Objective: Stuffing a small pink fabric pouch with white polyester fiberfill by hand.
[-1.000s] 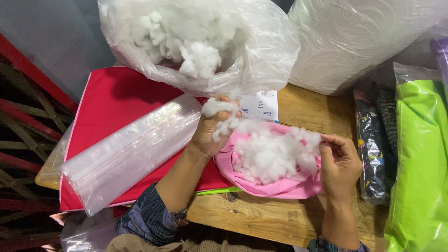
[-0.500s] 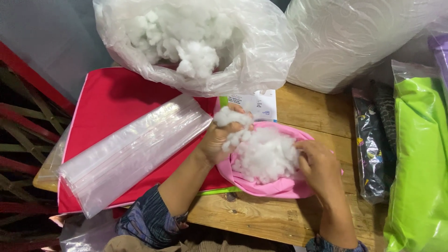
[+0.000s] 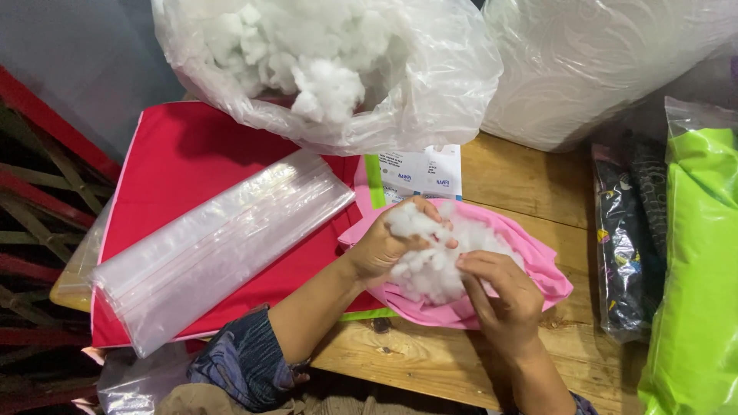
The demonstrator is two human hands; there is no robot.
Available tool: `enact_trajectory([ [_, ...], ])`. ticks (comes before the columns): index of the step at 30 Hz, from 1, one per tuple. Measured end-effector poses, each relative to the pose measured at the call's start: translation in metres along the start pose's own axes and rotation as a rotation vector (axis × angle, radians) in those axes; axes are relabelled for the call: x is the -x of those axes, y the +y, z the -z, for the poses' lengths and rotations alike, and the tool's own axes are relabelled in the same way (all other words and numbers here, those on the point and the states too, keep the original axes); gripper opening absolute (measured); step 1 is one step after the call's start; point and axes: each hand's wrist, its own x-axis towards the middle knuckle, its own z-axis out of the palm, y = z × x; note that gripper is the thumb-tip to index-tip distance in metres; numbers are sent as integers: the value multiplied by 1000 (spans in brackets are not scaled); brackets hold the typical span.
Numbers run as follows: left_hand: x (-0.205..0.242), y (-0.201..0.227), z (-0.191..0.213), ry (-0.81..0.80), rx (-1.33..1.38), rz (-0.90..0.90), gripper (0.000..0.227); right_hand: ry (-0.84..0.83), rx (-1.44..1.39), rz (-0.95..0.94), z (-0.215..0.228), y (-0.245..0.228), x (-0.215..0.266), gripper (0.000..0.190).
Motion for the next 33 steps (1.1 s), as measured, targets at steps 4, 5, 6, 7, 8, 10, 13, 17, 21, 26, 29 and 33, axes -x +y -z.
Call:
enact_trajectory([
  [4, -4, 5, 12, 21, -48, -64, 30, 169, -82, -153, 9, 5, 2, 8],
  [5, -4, 8, 12, 58, -39, -55, 30, 255, -75, -200, 10, 7, 4, 11],
  [6, -4, 11, 12, 94, -30, -46, 30, 339, -70, -247, 12, 8, 5, 14],
  [7, -5, 10, 13, 93, -32, -46, 30, 341, -69, -246, 14, 10, 5, 14],
  [8, -5, 10, 14, 104, -14, -39, 31, 343, -5, -245, 16, 11, 4, 16],
  [10, -5, 10, 14, 114, 3, -32, 32, 344, 59, -243, 19, 13, 2, 19],
  [13, -6, 9, 11, 128, -9, -31, 33, 37, 284, -340, 17, 24, 3, 23],
  [17, -6, 5, 8, 135, -53, -29, 32, -284, 373, -431, 9, 27, 3, 32],
  [21, -7, -2, 7, 120, -85, -60, 33, 173, 279, -168, 11, -4, -7, 20],
  [26, -6, -22, 1, 75, 79, -51, 35, 76, 171, 97, -29, 6, 19, 49],
  [29, -3, -30, -2, 102, 76, -14, 36, 25, 207, 106, -38, -7, 12, 53],
  [33, -1, -30, -2, 88, 85, 22, 26, 50, 88, -78, -33, 6, 17, 27],
])
